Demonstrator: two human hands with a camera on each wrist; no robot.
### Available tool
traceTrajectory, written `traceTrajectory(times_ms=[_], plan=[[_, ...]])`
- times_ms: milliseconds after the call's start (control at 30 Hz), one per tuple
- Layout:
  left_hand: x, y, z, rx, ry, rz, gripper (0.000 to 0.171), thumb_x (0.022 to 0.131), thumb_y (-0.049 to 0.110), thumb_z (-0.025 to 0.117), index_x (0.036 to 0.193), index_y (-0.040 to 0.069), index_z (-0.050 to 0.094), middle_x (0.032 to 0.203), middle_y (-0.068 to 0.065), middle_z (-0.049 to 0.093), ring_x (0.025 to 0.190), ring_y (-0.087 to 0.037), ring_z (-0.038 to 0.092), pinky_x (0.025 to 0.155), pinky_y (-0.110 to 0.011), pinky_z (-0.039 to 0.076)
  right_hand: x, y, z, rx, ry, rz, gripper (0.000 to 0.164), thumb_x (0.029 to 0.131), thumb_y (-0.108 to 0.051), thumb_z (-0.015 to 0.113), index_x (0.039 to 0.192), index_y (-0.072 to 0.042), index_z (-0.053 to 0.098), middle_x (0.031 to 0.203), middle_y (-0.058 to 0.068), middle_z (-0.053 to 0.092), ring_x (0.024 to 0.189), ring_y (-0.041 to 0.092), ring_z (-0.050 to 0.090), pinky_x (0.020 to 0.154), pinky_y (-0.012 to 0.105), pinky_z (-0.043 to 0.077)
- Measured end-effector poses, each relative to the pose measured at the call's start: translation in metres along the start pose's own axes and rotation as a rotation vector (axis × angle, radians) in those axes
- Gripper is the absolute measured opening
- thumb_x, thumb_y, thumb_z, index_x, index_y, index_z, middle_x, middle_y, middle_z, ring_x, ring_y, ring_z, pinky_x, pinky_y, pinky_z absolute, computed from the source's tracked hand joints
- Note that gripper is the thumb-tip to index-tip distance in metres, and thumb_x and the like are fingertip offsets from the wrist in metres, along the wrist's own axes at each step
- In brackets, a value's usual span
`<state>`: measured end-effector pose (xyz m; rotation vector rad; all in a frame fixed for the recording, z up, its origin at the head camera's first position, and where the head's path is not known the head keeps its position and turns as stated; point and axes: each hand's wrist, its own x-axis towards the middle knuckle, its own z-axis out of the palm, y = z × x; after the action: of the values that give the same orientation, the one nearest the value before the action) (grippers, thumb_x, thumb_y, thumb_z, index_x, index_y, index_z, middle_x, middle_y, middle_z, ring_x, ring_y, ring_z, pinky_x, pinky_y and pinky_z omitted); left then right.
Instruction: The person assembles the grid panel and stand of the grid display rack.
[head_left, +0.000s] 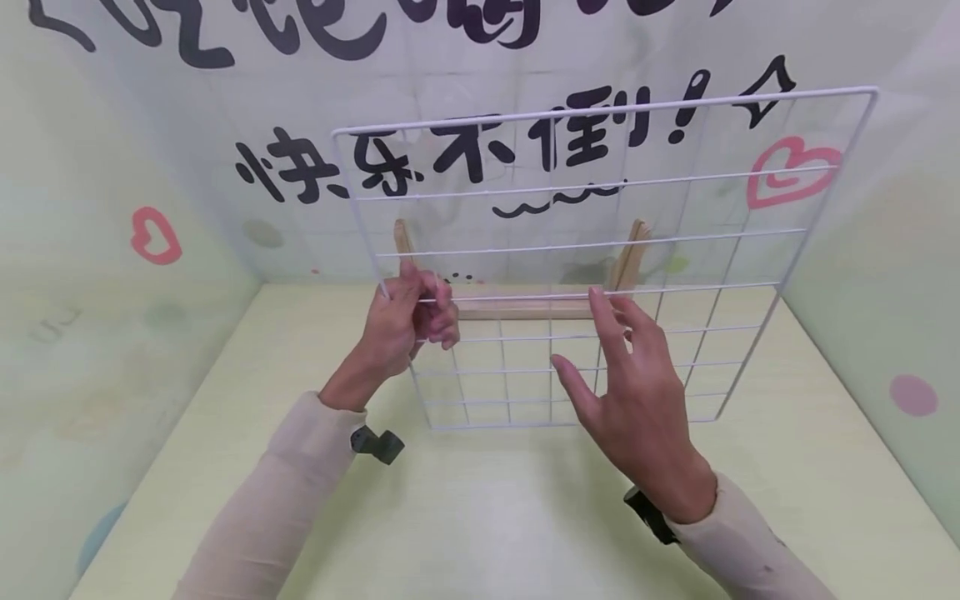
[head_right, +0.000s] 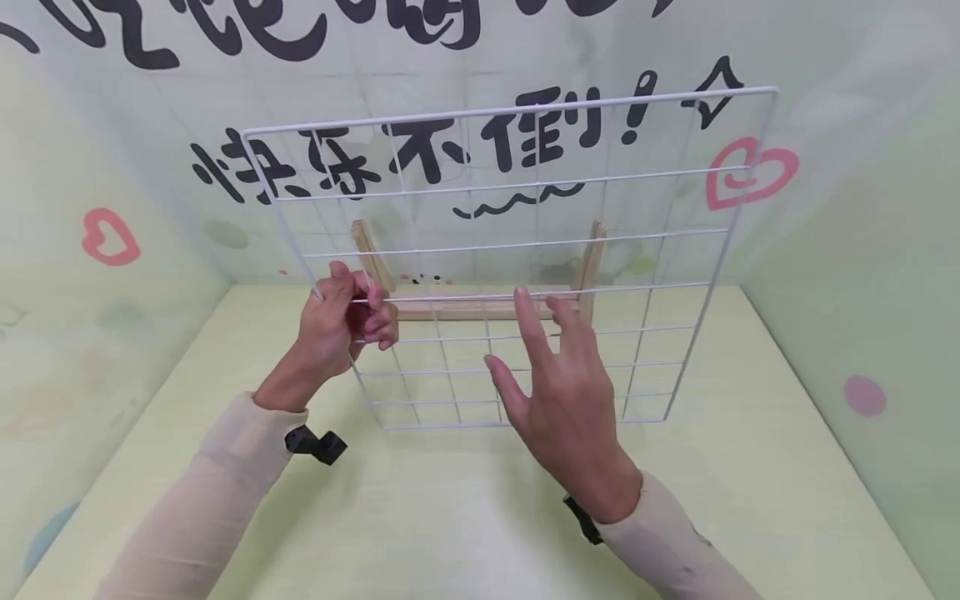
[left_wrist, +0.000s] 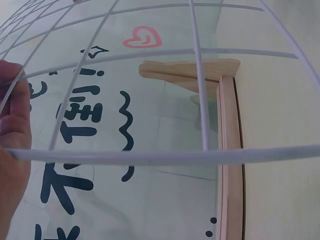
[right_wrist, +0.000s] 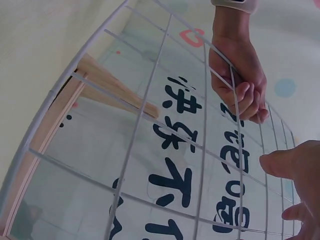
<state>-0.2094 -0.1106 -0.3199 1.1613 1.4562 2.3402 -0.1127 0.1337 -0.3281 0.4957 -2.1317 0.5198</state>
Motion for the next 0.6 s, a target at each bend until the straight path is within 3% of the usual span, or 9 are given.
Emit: traceTrajectory(times_ms=[167,300,400,600], plan=[[0.002,0.002,0.003,0.000,-0.039,0.012,0.050,0.097,0.039,0.026,0.075,0.005,0.055,0.054,-0.006,0.041,0.045,-0.019,0.038,0.044,-0.028,0.042,0.003,0.001,0.010,-0.032,-0.014,-0.005,0.071,0.075,-0.028,0.070,0.136,-0.012,0.038,0.107,0.020,0.053,0.089,0.031,0.053,0.068,0.045,0.048],[0.004,0.001,0.006,-0.014,-0.040,0.025,0.049,0.097,0.039,0.027,0.075,0.005,0.055,0.053,-0.006,0.042,0.044,-0.018,0.039,0.043,-0.029,0.043,0.007,0.001,0.012,-0.007,-0.035,0.013,0.073,0.074,-0.027,0.071,0.137,-0.013,0.037,0.109,0.021,0.051,0.091,0.030,0.053,0.060,0.042,0.051],[0.006,-0.001,0.007,-0.032,-0.042,0.031,0.049,0.097,0.039,0.027,0.075,0.005,0.055,0.054,-0.006,0.042,0.044,-0.018,0.039,0.044,-0.028,0.043,0.009,0.001,0.013,-0.003,-0.041,0.025,0.074,0.074,-0.025,0.072,0.137,-0.012,0.036,0.113,0.023,0.048,0.092,0.030,0.055,0.062,0.042,0.052],[0.009,0.000,0.012,-0.032,-0.070,0.034,0.049,0.096,0.042,0.028,0.078,0.005,0.055,0.056,-0.007,0.041,0.047,-0.018,0.039,0.047,-0.029,0.045,0.015,0.003,0.013,-0.062,0.041,0.034,0.068,0.073,-0.020,0.073,0.133,-0.013,0.043,0.114,0.022,0.049,0.079,0.029,0.062,0.050,0.039,0.051]])
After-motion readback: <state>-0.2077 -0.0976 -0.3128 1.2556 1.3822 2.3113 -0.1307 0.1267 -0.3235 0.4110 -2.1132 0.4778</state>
